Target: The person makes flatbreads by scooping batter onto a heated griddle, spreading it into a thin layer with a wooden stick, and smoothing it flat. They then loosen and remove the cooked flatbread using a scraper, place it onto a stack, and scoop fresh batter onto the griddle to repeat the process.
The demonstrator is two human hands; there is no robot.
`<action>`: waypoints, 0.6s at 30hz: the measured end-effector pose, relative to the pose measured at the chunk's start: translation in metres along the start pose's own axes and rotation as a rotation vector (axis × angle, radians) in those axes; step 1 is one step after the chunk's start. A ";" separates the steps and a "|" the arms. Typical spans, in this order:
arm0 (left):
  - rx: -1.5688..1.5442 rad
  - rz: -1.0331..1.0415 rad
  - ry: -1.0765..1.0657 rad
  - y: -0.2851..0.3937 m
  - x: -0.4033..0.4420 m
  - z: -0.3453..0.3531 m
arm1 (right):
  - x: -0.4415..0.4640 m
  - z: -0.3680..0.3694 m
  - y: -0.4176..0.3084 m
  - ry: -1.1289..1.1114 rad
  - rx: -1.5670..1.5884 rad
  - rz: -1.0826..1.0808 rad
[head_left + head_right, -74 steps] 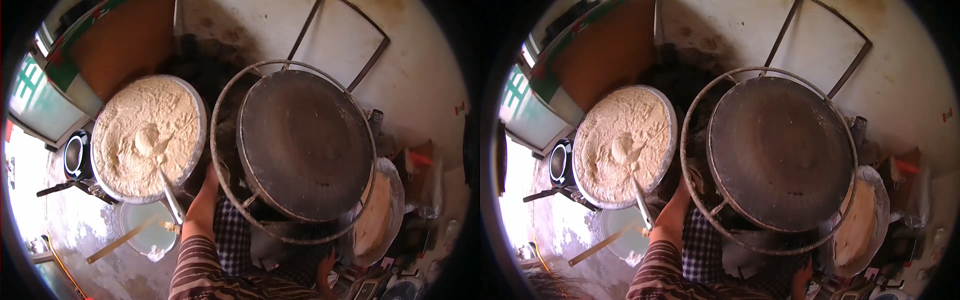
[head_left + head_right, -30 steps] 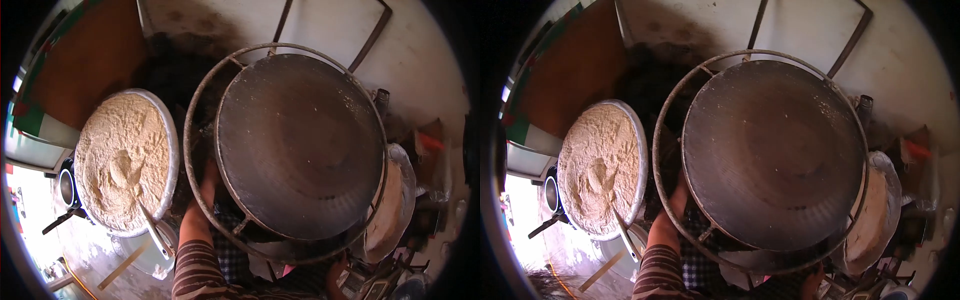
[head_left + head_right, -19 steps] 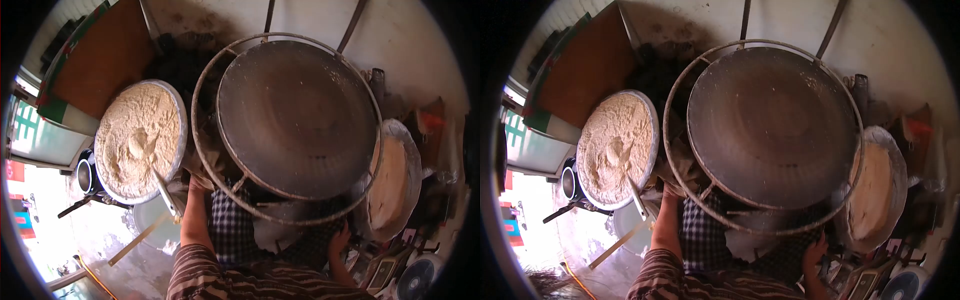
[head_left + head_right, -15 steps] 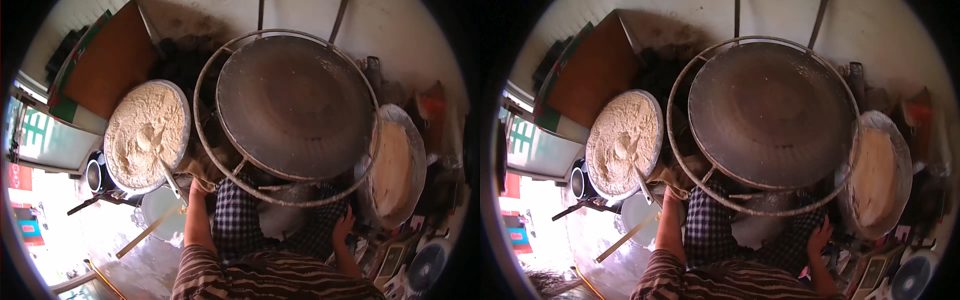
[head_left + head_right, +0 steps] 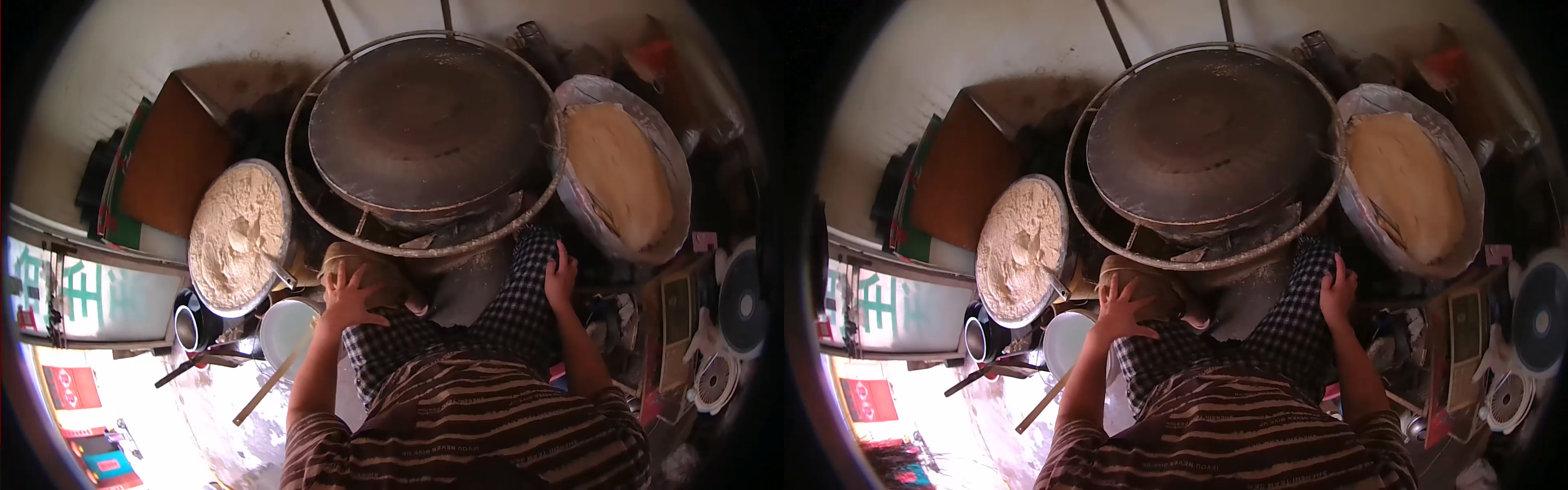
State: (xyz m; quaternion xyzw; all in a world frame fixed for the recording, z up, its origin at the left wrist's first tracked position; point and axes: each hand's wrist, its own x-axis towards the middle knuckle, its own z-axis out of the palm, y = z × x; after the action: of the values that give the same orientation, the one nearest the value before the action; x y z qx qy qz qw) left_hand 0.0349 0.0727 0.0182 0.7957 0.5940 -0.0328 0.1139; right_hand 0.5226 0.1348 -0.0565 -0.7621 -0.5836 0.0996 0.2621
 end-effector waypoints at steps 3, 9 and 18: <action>-0.093 -0.067 -0.143 -0.017 0.013 0.009 | -0.008 0.001 0.006 0.018 0.018 -0.011; -0.028 -0.249 -0.103 -0.042 0.121 0.111 | -0.010 0.010 0.014 0.014 0.011 -0.012; -1.641 -0.909 0.205 -0.042 0.227 0.297 | -0.004 0.004 -0.002 -0.027 -0.122 0.010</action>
State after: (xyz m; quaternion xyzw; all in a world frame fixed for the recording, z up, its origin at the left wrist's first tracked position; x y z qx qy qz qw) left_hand 0.0856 0.2311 -0.3194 0.1580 0.6922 0.4245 0.5618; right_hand 0.5180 0.1330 -0.0597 -0.7782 -0.5883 0.0753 0.2065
